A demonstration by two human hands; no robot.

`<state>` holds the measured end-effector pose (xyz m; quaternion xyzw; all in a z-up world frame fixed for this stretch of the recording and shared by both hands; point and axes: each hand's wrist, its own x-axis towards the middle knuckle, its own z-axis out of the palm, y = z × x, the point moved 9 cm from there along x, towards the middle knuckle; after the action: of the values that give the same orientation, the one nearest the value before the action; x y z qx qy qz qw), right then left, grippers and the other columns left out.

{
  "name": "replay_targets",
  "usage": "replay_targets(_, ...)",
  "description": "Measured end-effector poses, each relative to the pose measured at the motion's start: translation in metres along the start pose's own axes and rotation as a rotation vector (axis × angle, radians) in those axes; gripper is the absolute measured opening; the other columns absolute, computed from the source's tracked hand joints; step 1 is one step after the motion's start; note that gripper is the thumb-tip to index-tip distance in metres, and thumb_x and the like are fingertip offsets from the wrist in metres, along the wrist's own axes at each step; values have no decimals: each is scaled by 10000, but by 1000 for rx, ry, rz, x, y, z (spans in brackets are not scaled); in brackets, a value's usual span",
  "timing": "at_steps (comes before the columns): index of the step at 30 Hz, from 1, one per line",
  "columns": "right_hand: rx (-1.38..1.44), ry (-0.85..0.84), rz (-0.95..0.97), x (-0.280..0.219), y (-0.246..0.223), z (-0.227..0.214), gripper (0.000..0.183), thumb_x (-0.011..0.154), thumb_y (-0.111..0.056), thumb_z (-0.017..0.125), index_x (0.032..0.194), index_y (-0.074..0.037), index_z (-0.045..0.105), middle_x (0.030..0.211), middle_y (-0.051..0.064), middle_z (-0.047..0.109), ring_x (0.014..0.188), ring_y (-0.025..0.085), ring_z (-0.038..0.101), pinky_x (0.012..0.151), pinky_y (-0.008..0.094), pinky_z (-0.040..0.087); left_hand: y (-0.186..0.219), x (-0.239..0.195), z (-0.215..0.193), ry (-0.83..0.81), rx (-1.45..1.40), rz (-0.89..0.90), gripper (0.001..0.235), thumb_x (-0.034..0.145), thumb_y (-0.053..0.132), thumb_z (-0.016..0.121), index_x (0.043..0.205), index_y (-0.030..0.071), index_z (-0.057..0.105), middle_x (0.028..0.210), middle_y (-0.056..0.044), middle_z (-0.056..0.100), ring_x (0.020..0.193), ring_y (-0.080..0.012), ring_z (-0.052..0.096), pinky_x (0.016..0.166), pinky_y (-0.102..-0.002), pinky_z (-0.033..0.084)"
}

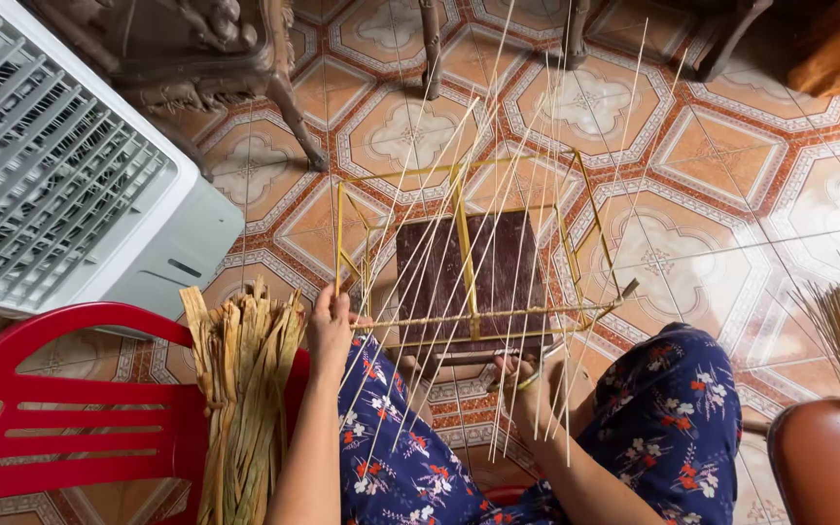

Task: Weaving dried plant fibers around a gold-colored wire furniture frame.

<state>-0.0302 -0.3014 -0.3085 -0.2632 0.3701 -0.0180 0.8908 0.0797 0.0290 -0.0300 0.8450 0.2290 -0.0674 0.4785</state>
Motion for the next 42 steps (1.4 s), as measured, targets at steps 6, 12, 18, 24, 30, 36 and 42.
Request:
replay_targets(6,201,-431,-79,122,67,-33,233,1035,-171,653,849,-100,532,747,40,527,663,178,529,658,331,476,-41,36,24,-61,-698,231,379,1071,218,495,1405,78,609,617,-1,571,532,-142,615,731,-339,614)
replay_targets(12,108,-213,-79,52,27,20,217,985,-251,692,856,-141,557,677,-1,504,560,133,480,553,313,440,-19,26,13,-35,-735,271,390,1083,231,488,1429,85,596,525,-3,457,509,-159,605,827,-369,599)
replay_targets(18,-76,-156,-11,107,7,-39,221,890,-336,671,1027,-170,721,499,-44,405,363,119,373,327,273,292,15,13,-17,-53,-677,274,415,1067,237,464,1447,107,570,520,13,459,533,-164,647,896,-399,580)
replay_targets(24,-304,-290,-74,173,-99,-91,343,1019,-315,771,998,-17,604,745,51,632,557,183,539,525,334,472,15,1,-17,-78,-668,269,417,1071,239,474,1434,75,597,521,7,478,539,-150,626,859,-401,606)
replay_targets(30,-452,-249,254,182,-129,-86,392,934,-307,764,1145,12,680,1068,176,688,832,270,732,796,426,602,-10,-14,-3,-168,-733,219,417,1052,227,482,1425,69,581,503,3,481,504,-167,639,849,-367,579)
replay_targets(36,-792,62,24,151,-157,-95,544,1023,-435,706,1295,22,588,1173,198,655,923,251,673,800,344,538,-18,-1,16,-220,-772,244,404,1070,229,511,1415,45,614,522,16,467,491,-127,574,818,-373,585)
replay_targets(42,-418,334,-544,85,-256,-125,312,965,-64,643,1250,-132,534,984,126,722,767,214,691,556,324,523,-20,14,26,-219,-666,199,400,1050,222,478,1405,80,599,519,-12,512,549,-151,632,810,-369,590)
